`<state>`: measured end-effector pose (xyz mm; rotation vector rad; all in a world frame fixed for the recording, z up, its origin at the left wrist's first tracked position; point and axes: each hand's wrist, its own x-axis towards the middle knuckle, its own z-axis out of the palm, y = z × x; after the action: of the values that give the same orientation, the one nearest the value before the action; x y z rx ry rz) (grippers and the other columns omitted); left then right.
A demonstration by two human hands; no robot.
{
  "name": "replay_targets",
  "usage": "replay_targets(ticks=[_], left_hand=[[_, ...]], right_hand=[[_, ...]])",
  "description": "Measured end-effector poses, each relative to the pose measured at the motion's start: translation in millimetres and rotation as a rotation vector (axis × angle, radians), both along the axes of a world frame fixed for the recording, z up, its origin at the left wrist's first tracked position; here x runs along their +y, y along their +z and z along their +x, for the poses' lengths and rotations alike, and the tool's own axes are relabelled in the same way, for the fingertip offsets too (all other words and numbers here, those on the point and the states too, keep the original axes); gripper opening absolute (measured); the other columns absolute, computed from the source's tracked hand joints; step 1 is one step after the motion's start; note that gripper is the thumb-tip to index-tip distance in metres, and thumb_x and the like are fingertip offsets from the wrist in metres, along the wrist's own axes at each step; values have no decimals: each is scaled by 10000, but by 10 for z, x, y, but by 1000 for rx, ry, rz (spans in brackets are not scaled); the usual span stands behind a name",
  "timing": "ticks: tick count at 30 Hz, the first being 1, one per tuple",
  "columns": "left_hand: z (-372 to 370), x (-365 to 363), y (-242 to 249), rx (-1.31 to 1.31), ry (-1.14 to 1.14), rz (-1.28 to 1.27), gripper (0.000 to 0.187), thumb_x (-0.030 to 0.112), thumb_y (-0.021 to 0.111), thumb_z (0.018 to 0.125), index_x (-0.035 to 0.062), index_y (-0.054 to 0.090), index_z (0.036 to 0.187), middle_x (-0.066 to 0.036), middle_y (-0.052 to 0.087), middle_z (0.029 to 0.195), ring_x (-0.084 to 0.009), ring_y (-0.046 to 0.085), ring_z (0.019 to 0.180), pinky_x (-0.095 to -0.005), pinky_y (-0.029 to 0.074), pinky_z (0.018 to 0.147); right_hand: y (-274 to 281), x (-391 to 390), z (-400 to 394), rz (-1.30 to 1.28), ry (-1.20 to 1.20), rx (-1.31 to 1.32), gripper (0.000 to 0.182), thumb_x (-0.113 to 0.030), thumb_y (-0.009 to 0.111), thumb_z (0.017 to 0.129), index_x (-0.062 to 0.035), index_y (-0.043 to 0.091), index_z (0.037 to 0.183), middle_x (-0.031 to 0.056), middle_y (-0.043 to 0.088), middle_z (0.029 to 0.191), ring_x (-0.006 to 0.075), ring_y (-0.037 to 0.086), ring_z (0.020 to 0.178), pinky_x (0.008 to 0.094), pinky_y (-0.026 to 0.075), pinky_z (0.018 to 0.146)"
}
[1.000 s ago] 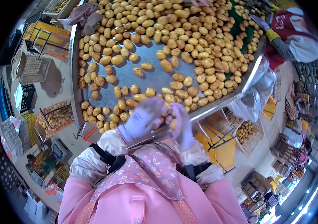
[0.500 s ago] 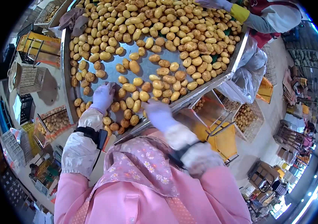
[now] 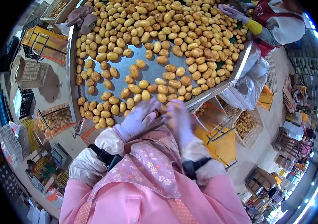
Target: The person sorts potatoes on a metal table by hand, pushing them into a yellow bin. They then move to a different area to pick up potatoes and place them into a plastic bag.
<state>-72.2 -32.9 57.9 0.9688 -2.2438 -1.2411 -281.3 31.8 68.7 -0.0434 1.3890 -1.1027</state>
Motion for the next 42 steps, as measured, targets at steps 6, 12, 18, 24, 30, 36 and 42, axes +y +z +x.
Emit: replay_targets(ticks=[6,12,18,24,30,36,42], left_hand=[[411,-783,-619,-421,310,-322,520,208,607,914,116,542,1422,-219,522,1459,-470,499,1312,-530,412,1105],[127,-440,-553,-485,30,-41,547,303,648,883,4,597,1338,-185,528,1459,-412,430,1379,-518,396,1135],[971,-96,-395,-307,28,-232,402,215,680,852,45,671,1216,-126,628,1290,-316,560,1276,-500,391,1139],[1632,-756,-234,-305,308,-192,420,116,684,806,114,681,1226,-150,644,1267,-357,629,1107,-478,504,882],[1408,-2831,-591,-243,784,-362,463,189,664,902,114,631,1358,-213,570,1404,-485,543,1226,-520,440,1049],[946,-2567,-627,-508,594,-373,495,253,606,931,167,594,1419,-261,500,1470,-488,406,1399,-595,272,1182],[686,-928,-437,-526,249,-99,609,327,653,894,224,527,1482,-231,451,1531,-409,358,1470,-655,183,1203]], right_hand=[[131,778,-1802,295,335,976,606,-351,603,1018,-161,363,1541,35,638,1044,130,608,692,260,485,574],[-582,-391,-1112,-423,396,1259,704,125,499,872,-94,404,1534,157,476,1528,262,531,1318,307,442,1077],[-668,-785,393,-560,1456,1664,577,-391,560,959,-237,462,1506,124,381,1609,418,288,1490,813,145,1096],[-339,-2907,-82,-895,1075,1835,478,-432,617,942,-162,626,1336,74,537,1484,387,405,1430,631,238,1182],[-399,-4593,1336,-892,1094,1737,439,-403,634,953,-179,619,1331,120,543,1445,372,496,1341,561,339,1154],[-696,-3375,1125,-951,1262,1537,387,-363,669,923,-284,638,1301,109,524,1452,344,447,1373,519,403,1101],[-600,-2247,697,-670,1294,1412,309,-309,694,902,-243,679,1203,121,543,1386,346,478,1324,504,435,1071]])
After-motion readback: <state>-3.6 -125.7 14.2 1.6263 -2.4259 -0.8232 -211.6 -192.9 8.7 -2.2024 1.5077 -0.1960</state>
